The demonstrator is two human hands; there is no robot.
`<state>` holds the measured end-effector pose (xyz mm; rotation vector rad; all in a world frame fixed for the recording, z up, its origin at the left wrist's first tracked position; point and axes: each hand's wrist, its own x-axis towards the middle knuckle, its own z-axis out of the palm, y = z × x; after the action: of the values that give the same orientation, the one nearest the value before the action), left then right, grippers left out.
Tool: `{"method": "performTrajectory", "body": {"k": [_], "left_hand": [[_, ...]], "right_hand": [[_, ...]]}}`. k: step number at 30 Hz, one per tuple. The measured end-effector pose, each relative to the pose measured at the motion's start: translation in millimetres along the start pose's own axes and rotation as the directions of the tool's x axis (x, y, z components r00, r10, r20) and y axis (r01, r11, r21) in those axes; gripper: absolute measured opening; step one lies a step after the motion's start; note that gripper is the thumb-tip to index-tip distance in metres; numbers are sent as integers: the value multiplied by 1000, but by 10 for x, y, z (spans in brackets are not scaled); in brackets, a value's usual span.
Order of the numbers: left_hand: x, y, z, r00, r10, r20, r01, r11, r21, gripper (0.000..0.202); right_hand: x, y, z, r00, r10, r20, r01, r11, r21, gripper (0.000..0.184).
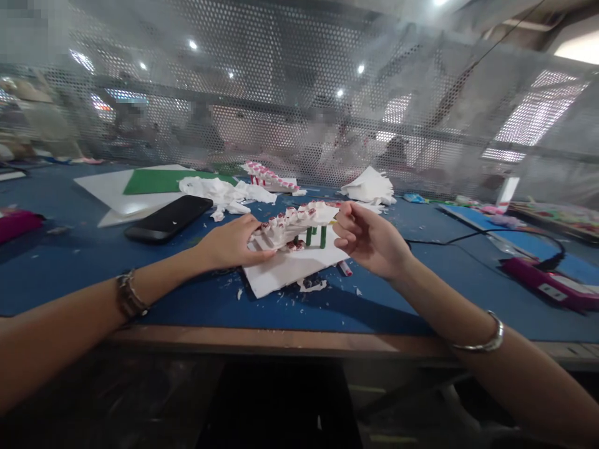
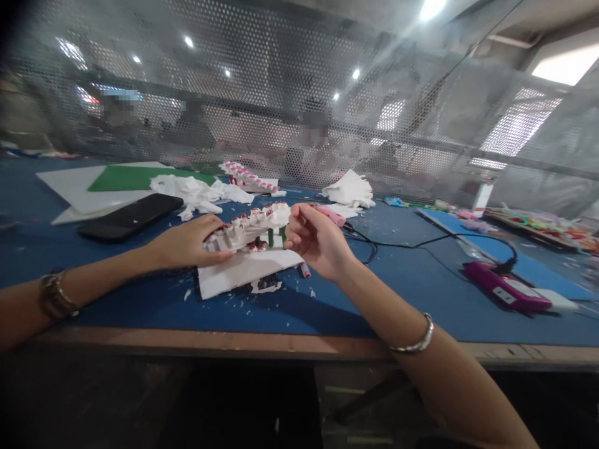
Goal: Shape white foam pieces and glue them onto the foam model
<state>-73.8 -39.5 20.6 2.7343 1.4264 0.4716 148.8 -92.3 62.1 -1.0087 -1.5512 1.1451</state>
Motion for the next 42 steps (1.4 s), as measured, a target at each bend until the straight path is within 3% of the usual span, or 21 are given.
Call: {"method": "performTrajectory", "body": {"k": [3,7,10,12,15,18,22,27,32,35,38,40,42], "left_hand": [[-3,7,-18,1000,-9,-3,9,1000,6,62],[1,1,-64,998,-2,-64,5,999,54,60],[22,-29,-83,994,-9,-104,15,998,55,57],[40,-56,-86,993,3,-119,-1,1000,17,55],[57,-90,-92,992,68,-103,-75,995,-69,57],[47,-110,-114,985,162,-59,-169,976,-135,59],[13,-129,-155,975,221,-30,-222,954,-202,58],[-12,-147,-164,986,163,42,-134,914,-383,64],[8,-151,-130,989,138,47,-104,893,-437,69],[30,-178,-141,995,81,-58,-98,899,-428,67],[46,-224,-171,987,-67,-145,-15,867,-498,63],[53,-239,-183,980,-166,-111,55,760,-647,57],[55,-219,-180,978,-207,18,132,554,-822,49]], "right_hand": [[-18,-14,2,1000,-2,14,2,999,38,18],[8,9,-48,997,-65,-30,63,996,-57,17],[100,93,-169,958,-245,-150,201,944,-260,10],[170,170,-268,906,-385,-178,255,829,-498,18],[226,255,-369,938,-337,-74,226,760,-609,35],[198,258,-375,970,-214,111,239,797,-555,33],[110,177,-310,939,-88,334,251,838,-485,25],[75,121,-270,890,-97,446,328,815,-477,27],[120,143,-296,918,-153,366,336,791,-511,23],[153,160,-318,938,-249,243,342,790,-510,19],[169,175,-328,930,-350,114,359,795,-489,15],[172,191,-321,914,-405,25,366,796,-482,14],[173,214,-300,886,-457,-85,358,788,-501,13]]}}
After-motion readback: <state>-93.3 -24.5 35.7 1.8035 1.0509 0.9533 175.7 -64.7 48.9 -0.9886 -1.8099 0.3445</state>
